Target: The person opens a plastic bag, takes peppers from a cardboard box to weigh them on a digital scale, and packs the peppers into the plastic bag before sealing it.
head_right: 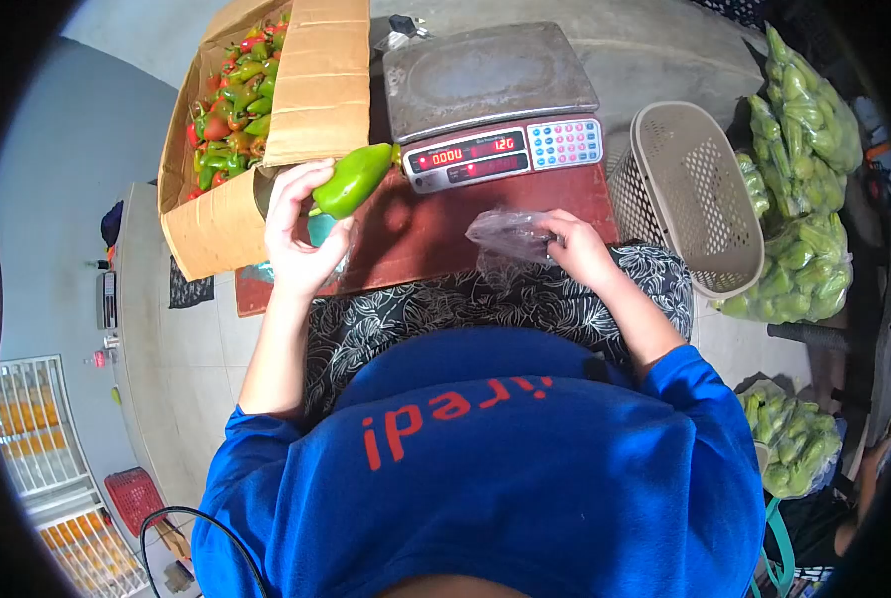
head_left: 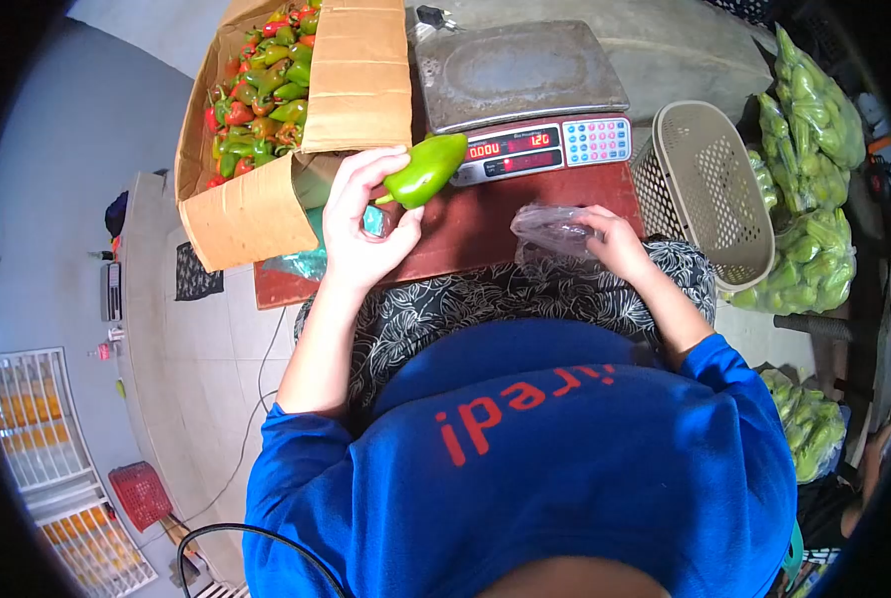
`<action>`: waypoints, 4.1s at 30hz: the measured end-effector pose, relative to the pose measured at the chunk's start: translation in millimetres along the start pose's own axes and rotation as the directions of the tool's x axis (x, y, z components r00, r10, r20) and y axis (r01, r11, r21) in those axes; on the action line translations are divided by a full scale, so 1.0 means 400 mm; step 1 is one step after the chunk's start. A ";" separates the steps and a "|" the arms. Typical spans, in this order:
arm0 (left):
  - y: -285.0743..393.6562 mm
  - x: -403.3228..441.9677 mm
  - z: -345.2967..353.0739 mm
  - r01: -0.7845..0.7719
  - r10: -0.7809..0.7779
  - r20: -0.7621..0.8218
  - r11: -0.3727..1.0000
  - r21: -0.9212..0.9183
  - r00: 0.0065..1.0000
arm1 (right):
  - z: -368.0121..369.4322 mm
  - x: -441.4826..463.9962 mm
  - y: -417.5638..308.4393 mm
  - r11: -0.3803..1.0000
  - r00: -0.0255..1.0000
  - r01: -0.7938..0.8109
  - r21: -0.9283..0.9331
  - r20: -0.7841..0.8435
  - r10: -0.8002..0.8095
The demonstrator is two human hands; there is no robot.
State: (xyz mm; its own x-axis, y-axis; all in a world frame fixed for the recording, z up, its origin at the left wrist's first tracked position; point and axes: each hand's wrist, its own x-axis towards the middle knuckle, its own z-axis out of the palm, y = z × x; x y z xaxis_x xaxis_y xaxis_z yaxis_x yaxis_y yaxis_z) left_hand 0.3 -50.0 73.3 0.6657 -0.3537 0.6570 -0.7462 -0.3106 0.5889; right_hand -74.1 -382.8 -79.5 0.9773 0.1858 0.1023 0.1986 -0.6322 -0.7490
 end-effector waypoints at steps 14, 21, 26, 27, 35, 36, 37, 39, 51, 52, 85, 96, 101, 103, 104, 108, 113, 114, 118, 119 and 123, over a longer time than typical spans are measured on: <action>-0.060 -0.040 0.046 0.339 -0.520 0.044 0.488 -0.804 0.853 | 0.000 0.007 -0.017 0.995 0.993 -0.086 0.049 0.086 0.082; -0.071 -0.052 0.070 0.169 -0.635 0.413 -0.409 -0.897 0.653 | 0.006 0.005 0.005 0.993 0.992 -0.100 0.062 0.086 0.095; -0.065 -0.065 0.091 0.251 -0.574 0.458 -0.405 -0.879 0.678 | 0.006 0.004 0.002 0.987 0.990 -0.133 0.092 0.067 0.127; -0.063 -0.065 0.092 0.258 -0.559 0.461 -0.405 -0.877 0.690 | 0.005 0.004 -0.001 0.985 0.987 -0.148 0.086 0.072 0.142; -0.037 -0.058 0.090 0.279 -0.542 0.486 -0.421 -0.863 0.686 | 0.007 0.004 0.005 0.993 0.993 -0.098 0.064 0.065 0.094; -0.037 -0.058 0.091 0.280 -0.532 0.487 -0.425 -0.861 0.692 | 0.006 0.004 0.002 0.992 0.992 -0.111 0.067 0.070 0.106; -0.038 -0.058 0.091 0.280 -0.522 0.489 -0.429 -0.859 0.699 | 0.006 0.004 0.000 0.990 0.990 -0.123 0.070 0.075 0.117; -0.038 -0.059 0.093 0.284 -0.519 0.488 -0.425 -0.860 0.702 | 0.005 0.005 -0.002 0.986 0.986 -0.146 0.075 0.086 0.140; -0.027 -0.063 0.087 0.404 -0.533 0.410 -0.136 -0.905 0.740 | 0.015 0.005 0.017 0.996 0.995 -0.077 0.053 0.069 0.074; -0.038 -0.073 0.089 0.397 -0.520 0.399 -0.122 -0.910 0.755 | 0.016 0.005 0.018 0.995 0.994 -0.085 0.060 0.073 0.080; -0.019 -0.095 0.217 0.335 -0.325 0.551 0.938 0.086 0.769 | 0.023 0.033 -0.274 0.980 0.995 0.100 0.173 -0.020 -0.098; -0.589 -0.079 0.208 0.333 -0.452 0.094 0.767 0.548 0.887 | -0.041 0.028 -0.232 0.995 0.995 0.036 0.094 -0.097 -0.027; -0.705 -0.056 0.250 0.175 -0.409 0.229 0.742 0.648 0.884 | -0.041 0.025 -0.227 0.987 0.997 -0.073 0.142 -0.010 0.076; -0.729 -0.036 0.255 0.185 -0.439 0.354 0.804 0.565 0.826 | -0.037 0.025 -0.217 0.980 0.994 -0.107 0.168 0.017 0.105; -0.735 -0.033 0.263 0.206 -0.491 0.402 0.793 0.574 0.773 | -0.034 0.027 -0.213 0.976 0.993 -0.120 0.181 0.028 0.117; -0.688 -0.001 0.295 0.233 -0.584 0.380 0.715 0.659 0.717 | -0.027 0.038 -0.213 0.964 0.988 -0.151 0.219 0.069 0.139; -0.693 -0.075 0.275 0.120 -0.362 0.192 0.684 0.720 0.912 | -0.013 0.039 -0.188 0.980 0.999 -0.053 0.192 0.001 0.053; -0.663 -0.078 0.258 0.159 -0.382 0.185 0.708 0.688 0.905 | -0.012 0.037 -0.185 0.977 0.997 -0.079 0.197 0.008 0.079; -0.620 -0.132 0.194 0.475 -0.614 0.321 0.775 0.417 0.721 | -0.010 0.028 -0.164 0.971 0.996 -0.090 0.219 0.005 0.091; -0.605 -0.153 0.182 0.741 -0.725 0.358 0.661 0.119 0.589 | -0.007 0.028 -0.160 0.971 0.997 -0.068 0.228 -0.005 0.071; -0.468 -0.172 0.111 0.766 -0.586 0.696 -0.189 -0.615 0.415 | -0.004 0.032 -0.177 0.965 0.997 -0.073 0.251 0.016 0.072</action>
State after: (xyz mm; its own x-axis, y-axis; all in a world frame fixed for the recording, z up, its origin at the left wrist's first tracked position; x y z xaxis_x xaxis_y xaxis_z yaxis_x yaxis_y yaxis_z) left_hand 94.0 -6.8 -103.1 0.7104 -0.5788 -0.4005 0.6532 0.3301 0.6815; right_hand -75.7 -336.9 -24.2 0.9876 0.1522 0.0378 0.1013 -0.4353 -0.8946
